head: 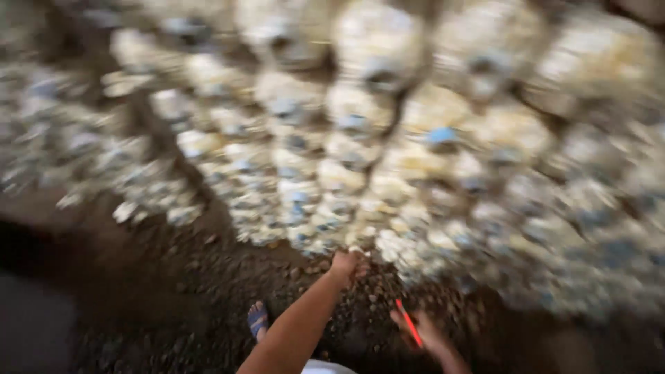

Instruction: Harvesting mushrooms from growing bags using scissors and collecting them in a plastic basket.

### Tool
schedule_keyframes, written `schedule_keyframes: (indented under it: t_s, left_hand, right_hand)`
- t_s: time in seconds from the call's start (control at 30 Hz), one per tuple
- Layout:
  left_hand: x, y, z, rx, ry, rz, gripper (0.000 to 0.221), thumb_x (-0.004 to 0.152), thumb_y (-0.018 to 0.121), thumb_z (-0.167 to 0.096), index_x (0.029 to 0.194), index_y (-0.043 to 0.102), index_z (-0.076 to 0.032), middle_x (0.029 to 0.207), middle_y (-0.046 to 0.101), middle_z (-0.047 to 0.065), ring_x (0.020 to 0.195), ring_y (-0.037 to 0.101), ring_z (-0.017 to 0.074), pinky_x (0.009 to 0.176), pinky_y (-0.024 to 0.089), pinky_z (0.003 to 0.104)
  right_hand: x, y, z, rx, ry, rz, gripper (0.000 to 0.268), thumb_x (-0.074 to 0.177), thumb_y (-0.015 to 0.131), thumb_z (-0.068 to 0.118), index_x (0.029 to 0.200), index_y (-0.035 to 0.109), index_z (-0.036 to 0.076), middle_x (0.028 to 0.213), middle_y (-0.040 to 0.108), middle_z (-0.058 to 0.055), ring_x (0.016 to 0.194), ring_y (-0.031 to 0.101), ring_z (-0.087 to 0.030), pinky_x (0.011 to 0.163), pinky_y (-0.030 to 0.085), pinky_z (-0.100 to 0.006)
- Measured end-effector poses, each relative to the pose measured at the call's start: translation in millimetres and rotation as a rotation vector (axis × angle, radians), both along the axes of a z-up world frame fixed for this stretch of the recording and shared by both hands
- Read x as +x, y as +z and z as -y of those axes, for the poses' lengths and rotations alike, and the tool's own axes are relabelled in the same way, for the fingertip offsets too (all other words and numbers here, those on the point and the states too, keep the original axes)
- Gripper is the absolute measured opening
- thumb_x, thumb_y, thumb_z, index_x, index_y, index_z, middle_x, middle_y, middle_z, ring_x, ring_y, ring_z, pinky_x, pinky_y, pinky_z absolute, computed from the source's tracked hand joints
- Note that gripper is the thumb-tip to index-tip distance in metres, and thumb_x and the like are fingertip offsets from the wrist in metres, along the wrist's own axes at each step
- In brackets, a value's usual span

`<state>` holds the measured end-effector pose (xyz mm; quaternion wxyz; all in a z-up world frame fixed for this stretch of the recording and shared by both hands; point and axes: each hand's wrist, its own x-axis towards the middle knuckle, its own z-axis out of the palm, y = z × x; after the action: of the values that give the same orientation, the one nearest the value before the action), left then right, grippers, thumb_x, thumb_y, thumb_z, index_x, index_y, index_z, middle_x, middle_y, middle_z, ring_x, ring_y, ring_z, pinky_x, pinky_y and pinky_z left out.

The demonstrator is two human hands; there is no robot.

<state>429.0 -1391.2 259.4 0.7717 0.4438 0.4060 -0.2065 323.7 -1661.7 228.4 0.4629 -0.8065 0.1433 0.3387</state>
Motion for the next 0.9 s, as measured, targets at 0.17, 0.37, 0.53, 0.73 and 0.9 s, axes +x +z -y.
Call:
schedule_keyframes:
  t_s: [0.17,0.37,0.53,0.73,0.9]
  left_hand:
    - [-45,-2,-94,-0.010,0.097,-0.046,0.064,0.100,0.064,-0.008,0.158,0.034,-0.007,0.086,0.065,0.018,0.061,0.061,0.0235,0.053,0.047,0.039]
    - [-104,-2,-204,-0.057,0.345,0.032,0.033,0.095,0.064,-0.006,0.127,0.059,-0.001,0.080,0.064,0.017,0.059,0.059,0.0243,0.053,0.045,0.037]
    - [-150,-7,-290,-0.125,0.571,0.015,0.025,0.097,0.055,0.004,0.121,0.055,-0.002,0.080,0.060,0.018,0.059,0.054,0.0227,0.048,0.042,0.036]
    - [-203,-42,-423,-0.192,0.746,0.013,0.029,0.096,0.053,0.006,0.125,0.055,-0.001,0.074,0.048,0.015,0.053,0.035,0.0190,0.048,0.029,0.036]
    - [-258,-57,-515,-0.139,0.866,0.038,0.028,0.089,0.052,0.008,0.116,0.058,0.001,0.072,0.042,0.012,0.052,0.030,0.0166,0.048,0.028,0.034]
  right_hand:
    - [-6,9,-50,0.025,0.161,-0.115,0.043,0.092,0.078,0.044,0.067,0.068,0.010,0.047,0.062,-0.007,0.036,0.056,-0.016,0.036,0.039,-0.028]
    - [13,77,-176,-0.033,0.375,-0.199,0.044,0.094,0.075,0.047,0.078,0.066,0.006,0.054,0.065,-0.010,0.038,0.061,-0.018,0.033,0.045,-0.026]
    - [21,109,-284,0.041,0.514,-0.113,0.043,0.094,0.072,0.046,0.083,0.060,0.007,0.055,0.064,-0.010,0.037,0.061,-0.019,0.032,0.044,-0.028]
    - [16,111,-422,0.037,0.570,-0.206,0.039,0.091,0.075,0.046,0.099,0.069,0.008,0.057,0.066,-0.010,0.038,0.061,-0.018,0.032,0.042,-0.024]
    - [1,103,-528,0.037,0.737,-0.150,0.043,0.092,0.074,0.048,0.080,0.058,0.009,0.057,0.066,-0.009,0.039,0.062,-0.016,0.033,0.044,-0.025]
